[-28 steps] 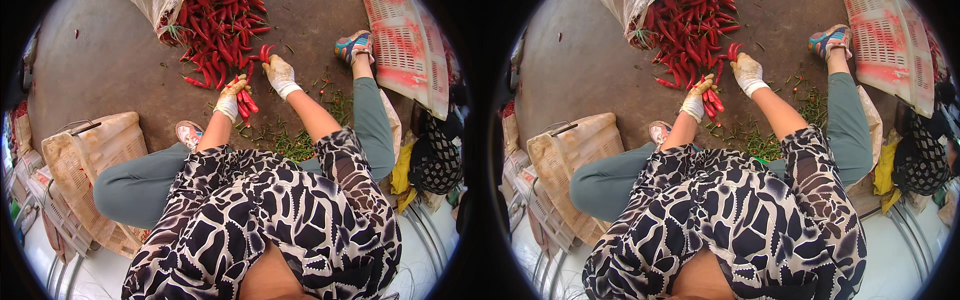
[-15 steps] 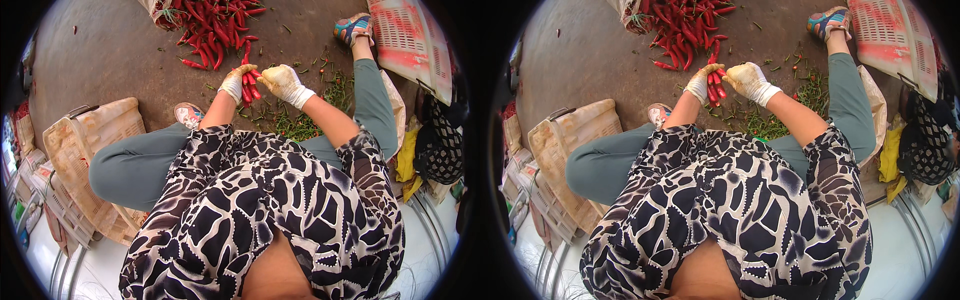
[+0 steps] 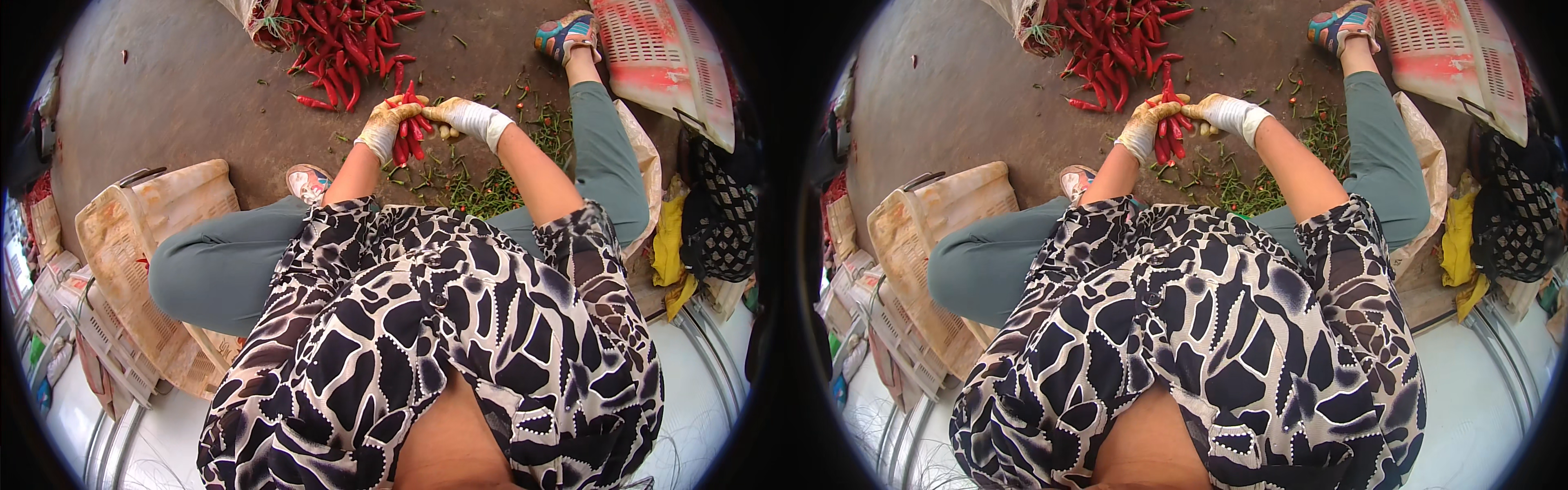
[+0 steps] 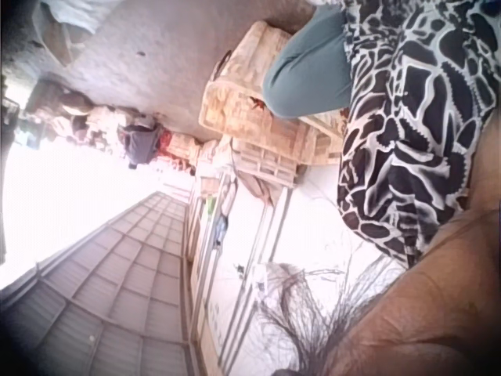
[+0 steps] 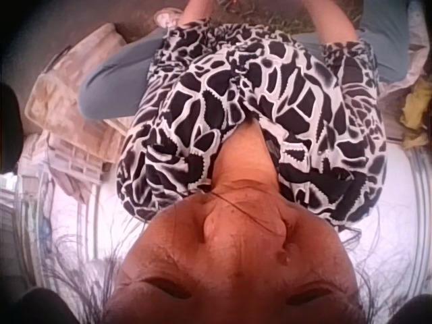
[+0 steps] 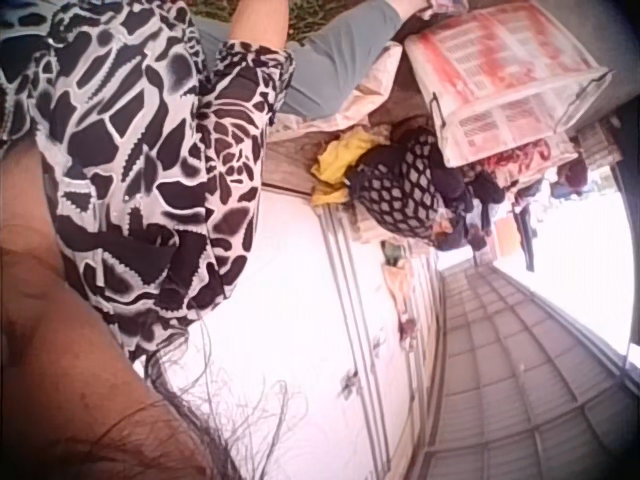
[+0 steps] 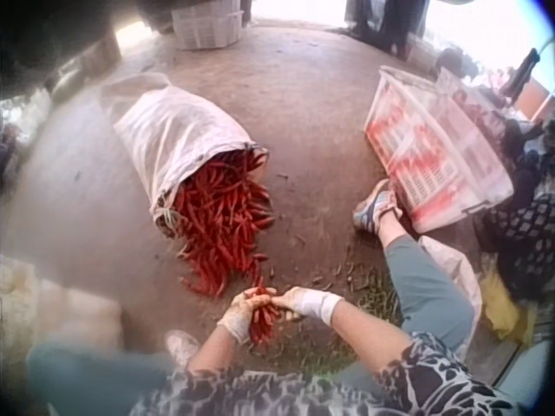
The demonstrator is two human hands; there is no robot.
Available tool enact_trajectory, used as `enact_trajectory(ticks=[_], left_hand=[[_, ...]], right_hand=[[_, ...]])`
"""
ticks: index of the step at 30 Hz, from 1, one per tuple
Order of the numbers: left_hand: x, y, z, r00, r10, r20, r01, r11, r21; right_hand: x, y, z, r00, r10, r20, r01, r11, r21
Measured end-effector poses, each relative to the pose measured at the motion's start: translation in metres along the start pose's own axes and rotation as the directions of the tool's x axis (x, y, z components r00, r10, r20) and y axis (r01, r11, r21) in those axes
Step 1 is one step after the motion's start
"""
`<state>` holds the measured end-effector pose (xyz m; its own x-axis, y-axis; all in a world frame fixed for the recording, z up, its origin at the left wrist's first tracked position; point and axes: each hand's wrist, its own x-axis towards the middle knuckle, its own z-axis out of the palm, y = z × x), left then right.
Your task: The person sits on the floor and removes stems from red chilies, placing the cleaned chilies into a basket. The person also empties a sack of chilies onto the floor to continue processing.
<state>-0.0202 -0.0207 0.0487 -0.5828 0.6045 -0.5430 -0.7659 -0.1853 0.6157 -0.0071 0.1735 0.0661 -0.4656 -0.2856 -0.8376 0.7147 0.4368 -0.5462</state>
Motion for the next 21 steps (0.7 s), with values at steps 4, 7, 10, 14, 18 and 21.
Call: enact_trajectory(ticks=[4,7,10,14,18,21], left_hand=[[-0.006,0.013,0.005,0.991,0.024,0.135,-0.012,0.996,-0.088],[-0.003,0.011,0.012,0.987,0.113,0.111,-0.061,0.916,-0.397],[0.0,0.002,0.017,0.976,0.21,-0.055,-0.207,0.826,-0.523],[0.004,-0.005,0.019,0.917,0.148,-0.371,-0.294,0.88,-0.374],[0.006,-0.011,0.021,0.927,0.165,-0.338,-0.269,0.919,-0.289],[0.007,-0.014,0.024,0.885,0.151,-0.44,-0.278,0.93,-0.24]], right_hand=[[-0.009,-0.002,0.016,0.963,-0.25,-0.106,0.261,0.958,0.119],[-0.02,-0.006,0.018,0.918,-0.339,-0.207,0.396,0.818,0.417],[-0.034,-0.015,0.012,0.777,-0.377,-0.504,0.602,0.213,0.769],[-0.059,-0.014,0.015,0.943,-0.257,-0.212,0.31,0.911,0.271],[-0.057,-0.009,0.046,0.729,-0.55,-0.406,0.223,0.753,-0.619],[-0.049,-0.009,0.061,0.627,-0.652,-0.426,0.227,0.676,-0.702]])
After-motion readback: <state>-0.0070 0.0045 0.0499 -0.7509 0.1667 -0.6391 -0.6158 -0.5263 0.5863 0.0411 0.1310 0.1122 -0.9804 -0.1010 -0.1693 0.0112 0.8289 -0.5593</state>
